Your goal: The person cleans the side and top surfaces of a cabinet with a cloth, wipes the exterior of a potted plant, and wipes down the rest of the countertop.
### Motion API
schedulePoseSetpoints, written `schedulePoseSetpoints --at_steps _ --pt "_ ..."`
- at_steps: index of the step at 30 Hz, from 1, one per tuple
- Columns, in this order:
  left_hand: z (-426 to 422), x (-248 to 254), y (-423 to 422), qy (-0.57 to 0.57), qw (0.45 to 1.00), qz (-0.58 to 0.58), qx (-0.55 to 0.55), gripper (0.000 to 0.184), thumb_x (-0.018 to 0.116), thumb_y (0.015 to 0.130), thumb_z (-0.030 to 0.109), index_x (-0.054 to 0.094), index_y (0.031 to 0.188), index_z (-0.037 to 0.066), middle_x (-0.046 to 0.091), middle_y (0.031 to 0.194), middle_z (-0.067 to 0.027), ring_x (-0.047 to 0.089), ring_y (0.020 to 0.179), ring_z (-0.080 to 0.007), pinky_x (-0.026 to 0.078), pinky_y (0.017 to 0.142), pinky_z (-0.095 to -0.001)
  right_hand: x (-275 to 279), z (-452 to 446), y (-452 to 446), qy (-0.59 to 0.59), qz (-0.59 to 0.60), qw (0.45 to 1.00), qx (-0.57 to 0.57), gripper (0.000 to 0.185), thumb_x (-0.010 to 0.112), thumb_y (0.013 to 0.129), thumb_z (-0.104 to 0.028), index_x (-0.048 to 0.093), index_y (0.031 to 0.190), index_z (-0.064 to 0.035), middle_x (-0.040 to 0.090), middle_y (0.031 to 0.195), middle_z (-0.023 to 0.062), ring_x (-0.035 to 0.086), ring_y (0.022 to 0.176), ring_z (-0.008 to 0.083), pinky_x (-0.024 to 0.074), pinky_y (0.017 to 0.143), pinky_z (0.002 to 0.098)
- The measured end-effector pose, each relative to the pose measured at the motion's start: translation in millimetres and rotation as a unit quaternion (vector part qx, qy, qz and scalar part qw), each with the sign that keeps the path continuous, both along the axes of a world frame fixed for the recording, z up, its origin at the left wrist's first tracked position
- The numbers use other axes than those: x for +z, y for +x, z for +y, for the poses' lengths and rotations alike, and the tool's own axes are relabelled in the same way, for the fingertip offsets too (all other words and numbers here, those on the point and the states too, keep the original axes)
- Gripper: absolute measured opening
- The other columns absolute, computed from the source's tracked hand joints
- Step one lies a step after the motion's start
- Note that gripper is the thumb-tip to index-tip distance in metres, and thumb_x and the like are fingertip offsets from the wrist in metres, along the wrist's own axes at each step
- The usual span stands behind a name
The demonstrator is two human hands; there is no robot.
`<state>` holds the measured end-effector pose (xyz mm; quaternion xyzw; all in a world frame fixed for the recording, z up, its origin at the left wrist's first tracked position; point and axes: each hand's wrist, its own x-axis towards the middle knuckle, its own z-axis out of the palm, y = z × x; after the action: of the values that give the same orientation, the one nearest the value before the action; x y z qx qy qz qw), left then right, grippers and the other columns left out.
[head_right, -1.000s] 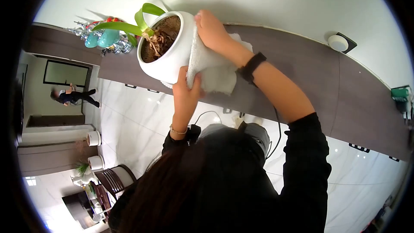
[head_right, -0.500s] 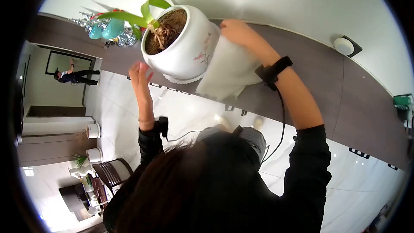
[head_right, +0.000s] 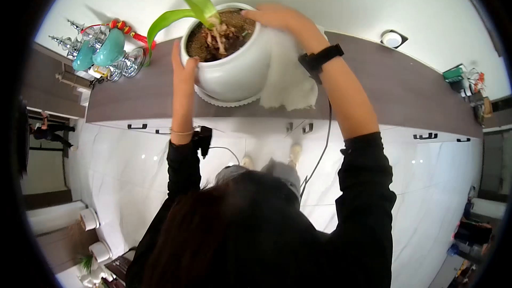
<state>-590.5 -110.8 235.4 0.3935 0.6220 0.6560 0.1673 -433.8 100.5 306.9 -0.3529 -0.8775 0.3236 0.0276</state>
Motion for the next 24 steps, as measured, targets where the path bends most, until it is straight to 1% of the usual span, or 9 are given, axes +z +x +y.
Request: schedulePoseSetpoints --at_steps 2,3,4,6,9,15,19,22,24 --pt "6.2 -8.6 -1.3 0.088 0.996 0.005 -0.029 0.070 0.063 0.081 0.019 0.033 0.140 -0.005 0.033 0.144 -0.0231 0.036 0.131 -0.0310 0.028 0.108 -0.0401 0.6 -5.5 -4.0 0.047 0.020 0.998 -0.027 0.054 0.045 0.091 -0.048 0.061 0.121 -0.0059 0.064 0.116 0.0121 0.059 0.102 0.0231 0.0421 0.092 0.0352" --pt "8.9 -20.4 3.1 0.107 0.994 -0.026 0.027 0.066 0.067 0.079 0.018 0.041 0.137 0.000 0.036 0.141 -0.0232 0.034 0.132 -0.0336 0.029 0.108 -0.0420 -4.3 -9.5 -3.5 0.066 0.028 0.997 -0.037 0.052 0.046 0.091 -0.045 0.061 0.121 -0.0059 0.065 0.113 0.0113 0.061 0.099 0.0224 0.0432 0.090 0.0348" --pt "6.2 -18.0 6.9 0.086 0.995 -0.019 0.053 0.066 0.067 0.080 0.021 0.041 0.139 0.006 0.036 0.140 -0.0219 0.034 0.131 -0.0347 0.030 0.106 -0.0436 -11.5 -12.5 -3.4 0.043 0.049 0.996 -0.059 0.052 0.046 0.090 -0.046 0.062 0.118 -0.0056 0.065 0.112 0.0130 0.060 0.098 0.0243 0.0435 0.089 0.0356" --pt "-2.2 -2.0 12.1 0.051 0.995 -0.058 0.069 0.064 0.069 0.080 0.024 0.043 0.138 0.010 0.033 0.141 -0.0210 0.037 0.128 -0.0350 0.030 0.106 -0.0433 -18.3 -15.6 -4.1 -0.004 0.098 0.989 -0.108 0.052 0.045 0.089 -0.047 0.063 0.113 -0.0049 0.065 0.109 0.0163 0.060 0.098 0.0282 0.0441 0.087 0.0371" --pt "0.2 -10.5 4.9 0.054 0.995 -0.024 0.083 0.063 0.069 0.078 0.023 0.046 0.136 0.013 0.032 0.141 -0.0203 0.039 0.126 -0.0354 0.032 0.105 -0.0435 -11.8 -23.2 -5.5 0.084 0.057 0.991 -0.093 0.052 0.042 0.091 -0.046 0.063 0.112 -0.0050 0.064 0.113 0.0163 0.059 0.102 0.0319 0.0434 0.089 0.0386" --pt "-4.9 -7.9 1.9 0.070 0.994 -0.019 0.075 0.061 0.065 0.075 0.018 0.049 0.133 0.011 0.040 0.132 -0.0199 0.041 0.123 -0.0344 0.034 0.103 -0.0414 -14.4 -35.5 3.8 0.140 0.031 0.986 -0.081 0.052 0.039 0.092 -0.046 0.064 0.108 -0.0036 0.062 0.116 0.0172 0.057 0.107 0.0351 0.0421 0.092 0.0413" --pt "-10.4 -3.1 -4.1 0.088 0.995 -0.032 0.027 0.057 0.064 0.076 0.017 0.051 0.131 0.008 0.046 0.127 -0.0186 0.044 0.120 -0.0307 0.036 0.102 -0.0391 -16.3 -49.7 10.7 0.172 -0.007 0.977 -0.128 0.054 0.038 0.091 -0.048 0.065 0.106 -0.0038 0.063 0.113 0.0177 0.057 0.108 0.0353 0.0427 0.092 0.0431" --pt "-7.4 -11.2 -8.0 0.120 0.991 -0.058 -0.009 0.053 0.063 0.077 0.015 0.053 0.128 0.005 0.051 0.124 -0.0171 0.049 0.116 -0.0277 0.038 0.100 -0.0373 -14.9 -66.4 15.9 0.150 -0.016 0.971 -0.187 0.055 0.037 0.090 -0.049 0.066 0.106 -0.0048 0.063 0.113 0.0173 0.057 0.108 0.0353 0.0428 0.092 0.0430" --pt "-6.8 -12.8 -10.1 0.153 0.983 -0.086 -0.051 0.052 0.062 0.078 0.014 0.053 0.128 0.002 0.055 0.122 -0.0162 0.052 0.112 -0.0255 0.040 0.097 -0.0354 -16.0 -72.3 19.6 0.153 -0.033 0.970 -0.188 0.055 0.036 0.090 -0.048 0.066 0.107 -0.0047 0.063 0.113 0.0180 0.057 0.108 0.0364 0.0428 0.093 0.0435"
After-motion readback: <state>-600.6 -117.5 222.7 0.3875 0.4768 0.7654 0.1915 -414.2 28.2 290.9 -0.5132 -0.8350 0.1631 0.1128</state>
